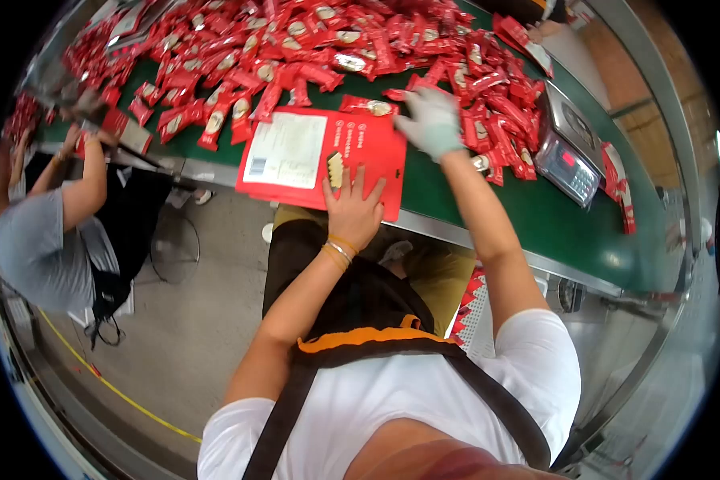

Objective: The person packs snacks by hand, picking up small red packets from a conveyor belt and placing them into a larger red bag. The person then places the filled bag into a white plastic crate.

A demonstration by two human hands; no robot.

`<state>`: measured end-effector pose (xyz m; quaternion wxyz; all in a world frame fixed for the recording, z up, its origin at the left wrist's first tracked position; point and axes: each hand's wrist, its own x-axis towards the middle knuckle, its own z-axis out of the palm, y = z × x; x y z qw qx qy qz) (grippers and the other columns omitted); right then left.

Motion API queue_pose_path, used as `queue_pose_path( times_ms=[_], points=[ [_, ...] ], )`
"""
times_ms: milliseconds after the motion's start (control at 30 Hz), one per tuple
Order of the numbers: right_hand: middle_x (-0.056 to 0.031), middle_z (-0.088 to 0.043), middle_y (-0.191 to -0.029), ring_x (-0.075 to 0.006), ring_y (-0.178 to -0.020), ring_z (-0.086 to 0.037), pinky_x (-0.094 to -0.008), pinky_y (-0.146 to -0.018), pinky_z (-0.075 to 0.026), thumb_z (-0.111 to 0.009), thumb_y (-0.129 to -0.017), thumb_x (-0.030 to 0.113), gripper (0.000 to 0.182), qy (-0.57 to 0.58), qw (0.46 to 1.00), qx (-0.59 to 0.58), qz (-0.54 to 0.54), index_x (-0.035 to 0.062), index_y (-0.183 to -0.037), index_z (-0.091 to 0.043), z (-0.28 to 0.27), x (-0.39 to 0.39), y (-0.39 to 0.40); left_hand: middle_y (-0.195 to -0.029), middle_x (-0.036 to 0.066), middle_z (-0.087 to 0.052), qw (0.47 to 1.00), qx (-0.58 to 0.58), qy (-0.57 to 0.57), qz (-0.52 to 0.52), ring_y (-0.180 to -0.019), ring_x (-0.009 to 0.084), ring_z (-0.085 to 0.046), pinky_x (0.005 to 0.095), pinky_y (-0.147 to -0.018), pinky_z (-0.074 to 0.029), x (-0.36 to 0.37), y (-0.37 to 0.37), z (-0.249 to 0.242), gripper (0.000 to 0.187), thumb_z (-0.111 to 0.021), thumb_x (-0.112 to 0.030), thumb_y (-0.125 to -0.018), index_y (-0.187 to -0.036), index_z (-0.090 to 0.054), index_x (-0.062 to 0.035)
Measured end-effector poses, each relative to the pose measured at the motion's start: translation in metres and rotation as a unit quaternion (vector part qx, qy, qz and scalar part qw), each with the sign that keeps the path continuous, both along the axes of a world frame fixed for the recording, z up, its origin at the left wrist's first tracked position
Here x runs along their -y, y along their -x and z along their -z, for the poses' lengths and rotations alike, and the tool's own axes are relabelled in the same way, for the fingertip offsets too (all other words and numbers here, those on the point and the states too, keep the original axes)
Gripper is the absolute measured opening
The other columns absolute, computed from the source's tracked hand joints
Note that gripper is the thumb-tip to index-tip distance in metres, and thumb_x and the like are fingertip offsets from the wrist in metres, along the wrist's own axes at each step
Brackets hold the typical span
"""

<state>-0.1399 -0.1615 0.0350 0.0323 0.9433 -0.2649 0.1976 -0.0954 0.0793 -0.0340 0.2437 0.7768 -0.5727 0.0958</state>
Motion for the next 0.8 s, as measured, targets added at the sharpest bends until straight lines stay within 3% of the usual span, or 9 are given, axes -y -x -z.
queue_pose_path(
  times_ms=[33,100,167,233,267,433,567,700,800],
  points=[
    [-0.0133,-0.058,-0.126,-0.031,-0.121,-0.052,-0.0664,-0.103,-0.028,-0.064,-0.08,0.045,0.051,0.001,0.997,0.044,-0.062,0.0135,-0.12,-0.062,-0.001,-0.009,-0.026,-0.144,0.015,-0.045,1.0,0.002,-0.016,-0.008,-0.134,0.0367,-0.039,0.0683,-0.107,-0.021,-0.001,0.0,0.0,0.046,-0.058,-0.031,-0.085,-0.13,-0.059,-0.024],
    [-0.0133,-0.046,-0.143,-0.0345,-0.136,-0.038,-0.0727,-0.107,-0.018,-0.064,-0.079,0.05,0.063,0.017,0.995,-0.1,-0.013,0.0195,-0.133,-0.052,-0.002,-0.022,-0.069,-0.144,0.014,-0.045,1.0,0.013,-0.021,0.001,-0.134,0.0363,-0.04,0.068,-0.107,-0.021,0.002,0.001,0.0,0.046,-0.058,-0.031,-0.085,-0.131,-0.059,-0.0244],
    [-0.0132,-0.043,-0.147,-0.0355,-0.139,-0.034,-0.0755,-0.106,-0.012,-0.056,-0.083,0.061,0.065,0.02,0.99,-0.137,0.039,0.0203,-0.134,-0.052,0.025,-0.004,-0.1,-0.144,0.016,-0.044,1.0,0.004,-0.018,-0.008,-0.135,0.0373,-0.037,0.0696,-0.106,-0.021,0.002,0.001,0.003,0.048,-0.058,-0.032,-0.084,-0.132,-0.058,-0.0228],
    [-0.0137,-0.043,-0.147,-0.0367,-0.138,-0.036,-0.0747,-0.107,-0.011,-0.048,-0.085,0.067,0.068,-0.053,0.982,-0.131,0.123,0.0205,-0.135,-0.053,0.025,0.008,-0.095,-0.145,0.016,-0.044,1.0,0.008,-0.017,-0.003,-0.135,0.0375,-0.037,0.0696,-0.107,-0.021,0.001,0.001,0.001,0.048,-0.058,-0.033,-0.085,-0.132,-0.057,-0.023],
    [-0.0147,-0.041,-0.148,-0.0385,-0.138,-0.035,-0.0737,-0.109,-0.008,-0.041,-0.087,0.071,0.072,-0.12,0.961,-0.184,0.167,0.0216,-0.139,-0.05,0.022,0.02,-0.093,-0.145,0.016,-0.043,1.0,0.005,-0.017,-0.003,-0.135,0.0376,-0.037,0.0696,-0.107,-0.02,0.001,0.001,0.001,0.048,-0.058,-0.032,-0.085,-0.132,-0.057,-0.0229],
    [-0.0106,-0.053,-0.138,-0.0278,-0.132,-0.045,-0.0695,-0.108,-0.019,-0.042,-0.09,0.065,0.066,-0.148,0.944,-0.175,0.237,0.017,-0.133,-0.055,0.032,0.056,-0.04,-0.146,0.016,-0.043,0.999,0.01,-0.027,0.017,-0.136,0.0381,-0.036,0.0693,-0.107,-0.02,0.0,0.001,0.003,0.048,-0.057,-0.032,-0.086,-0.133,-0.057,-0.0228],
    [-0.0058,-0.055,-0.136,-0.0225,-0.131,-0.047,-0.066,-0.11,-0.02,-0.042,-0.092,0.062,0.06,-0.116,0.958,-0.143,0.219,0.0156,-0.127,-0.058,0.037,0.05,0.018,-0.145,0.016,-0.043,0.999,0.047,-0.017,0.017,-0.135,0.0392,-0.036,0.0704,-0.106,-0.021,0.004,0.001,0.007,0.05,-0.057,-0.031,-0.087,-0.137,-0.053,-0.0263],
    [-0.0049,-0.054,-0.137,-0.0223,-0.132,-0.046,-0.0597,-0.112,-0.021,-0.053,-0.087,0.059,0.06,-0.081,0.987,-0.114,0.074,0.0166,-0.129,-0.059,0.042,0.039,0.063,-0.139,0.019,-0.046,0.995,0.039,-0.09,0.002,-0.132,0.0424,-0.038,0.0743,-0.1,-0.025,0.007,0.002,-0.008,0.049,-0.056,-0.033,-0.089,-0.137,-0.053,-0.0291],
    [-0.0152,-0.044,-0.144,-0.0365,-0.137,-0.034,-0.0539,-0.116,-0.018,-0.063,-0.083,0.049,0.06,-0.051,0.998,-0.029,0.014,0.0094,-0.128,-0.058,0.051,0.024,0.083,-0.136,0.019,-0.045,0.994,0.017,-0.109,-0.017,-0.132,0.042,-0.036,0.0766,-0.098,-0.024,0.016,0.0,-0.008,0.046,-0.055,-0.034,-0.09,-0.135,-0.054,-0.0283]
  ],
)
